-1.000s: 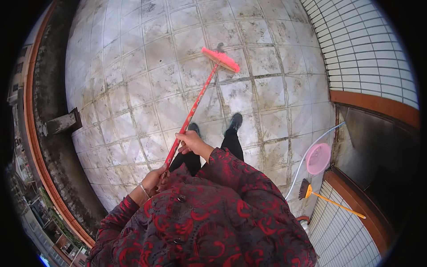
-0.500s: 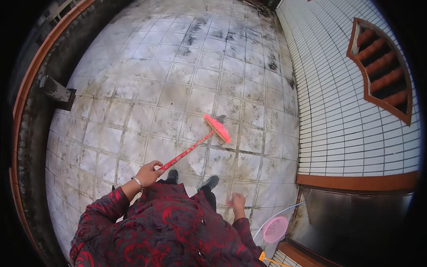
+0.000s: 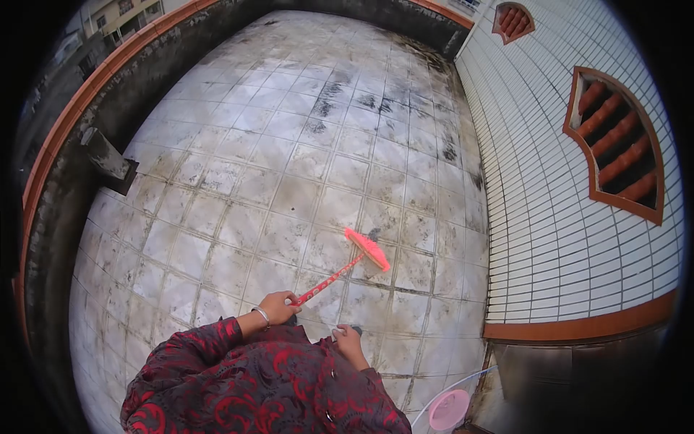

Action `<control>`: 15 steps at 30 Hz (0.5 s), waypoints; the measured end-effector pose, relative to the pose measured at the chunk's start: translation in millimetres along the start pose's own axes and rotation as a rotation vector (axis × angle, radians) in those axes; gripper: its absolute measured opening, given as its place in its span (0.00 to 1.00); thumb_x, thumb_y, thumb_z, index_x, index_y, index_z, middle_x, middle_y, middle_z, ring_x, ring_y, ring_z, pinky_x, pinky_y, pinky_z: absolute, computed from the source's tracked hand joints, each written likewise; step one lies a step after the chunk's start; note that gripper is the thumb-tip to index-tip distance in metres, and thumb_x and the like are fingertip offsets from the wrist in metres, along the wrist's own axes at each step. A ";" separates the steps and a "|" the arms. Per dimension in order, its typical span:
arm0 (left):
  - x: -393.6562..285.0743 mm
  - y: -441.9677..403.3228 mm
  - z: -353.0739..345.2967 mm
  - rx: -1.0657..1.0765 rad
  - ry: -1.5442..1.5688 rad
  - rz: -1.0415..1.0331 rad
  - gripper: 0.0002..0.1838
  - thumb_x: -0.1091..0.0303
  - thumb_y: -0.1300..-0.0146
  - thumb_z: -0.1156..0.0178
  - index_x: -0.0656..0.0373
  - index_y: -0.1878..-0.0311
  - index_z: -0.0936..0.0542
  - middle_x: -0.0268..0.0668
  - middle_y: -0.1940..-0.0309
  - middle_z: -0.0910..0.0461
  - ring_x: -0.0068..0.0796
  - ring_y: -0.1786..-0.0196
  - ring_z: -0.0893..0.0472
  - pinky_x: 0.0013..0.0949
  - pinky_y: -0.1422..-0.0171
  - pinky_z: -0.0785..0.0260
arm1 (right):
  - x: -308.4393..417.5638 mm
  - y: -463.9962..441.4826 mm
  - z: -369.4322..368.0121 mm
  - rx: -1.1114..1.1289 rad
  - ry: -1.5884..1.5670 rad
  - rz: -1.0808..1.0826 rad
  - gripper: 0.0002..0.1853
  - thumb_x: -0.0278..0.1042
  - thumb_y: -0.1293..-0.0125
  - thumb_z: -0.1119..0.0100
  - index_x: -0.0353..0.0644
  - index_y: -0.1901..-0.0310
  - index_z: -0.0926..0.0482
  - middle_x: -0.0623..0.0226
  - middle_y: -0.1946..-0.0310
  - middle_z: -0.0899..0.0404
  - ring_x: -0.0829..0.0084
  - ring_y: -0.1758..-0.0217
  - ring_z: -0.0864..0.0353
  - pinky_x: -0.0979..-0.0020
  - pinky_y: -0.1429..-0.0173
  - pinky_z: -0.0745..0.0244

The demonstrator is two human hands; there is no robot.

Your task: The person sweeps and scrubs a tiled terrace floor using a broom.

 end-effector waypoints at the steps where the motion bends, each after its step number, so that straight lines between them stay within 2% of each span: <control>1: 4.2 1.8 3.2 0.011 0.003 0.014 0.17 0.55 0.47 0.36 0.56 0.58 0.20 0.49 0.61 0.19 0.47 0.54 0.21 0.40 0.49 0.30 | 5.2 0.8 0.0 -0.003 -0.050 -0.055 0.18 0.31 0.39 0.40 0.34 0.49 0.27 0.65 0.75 0.22 0.78 0.80 0.25 0.76 0.77 0.32; 7: 25.0 4.5 14.0 0.042 0.003 0.052 0.15 0.56 0.45 0.38 0.54 0.57 0.21 0.48 0.59 0.20 0.47 0.53 0.21 0.41 0.49 0.31 | 26.1 -12.0 7.9 0.022 -0.001 -0.062 0.20 0.30 0.36 0.44 0.31 0.45 0.32 0.60 0.74 0.23 0.67 0.80 0.19 0.71 0.80 0.27; 10: 17.2 5.5 15.1 0.022 -0.002 0.046 0.15 0.57 0.44 0.40 0.54 0.58 0.21 0.48 0.59 0.20 0.48 0.54 0.22 0.41 0.50 0.31 | 24.3 -24.0 6.2 0.062 -0.024 -0.040 0.21 0.32 0.37 0.43 0.30 0.45 0.33 0.52 0.67 0.22 0.67 0.80 0.19 0.72 0.82 0.26; 13: 3.5 6.9 15.5 -0.009 0.011 0.052 0.15 0.56 0.43 0.41 0.55 0.59 0.21 0.47 0.60 0.19 0.47 0.54 0.22 0.42 0.50 0.31 | 29.9 -24.2 4.3 0.092 0.035 -0.042 0.21 0.31 0.37 0.43 0.29 0.45 0.33 0.53 0.68 0.22 0.68 0.81 0.19 0.74 0.83 0.28; 15: -4.1 5.4 14.3 -0.018 0.023 0.060 0.16 0.55 0.44 0.41 0.56 0.59 0.21 0.47 0.61 0.19 0.47 0.55 0.22 0.42 0.50 0.31 | 38.7 -20.2 2.5 0.107 0.058 -0.034 0.22 0.31 0.38 0.42 0.31 0.44 0.32 0.60 0.73 0.24 0.70 0.82 0.22 0.74 0.81 0.29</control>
Point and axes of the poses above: each hand's wrist, its own y-axis away from the middle knuckle, its own z-axis out of the back of the hand, x = y × z, the point moved 8 cm from there along -y, towards the middle knuckle
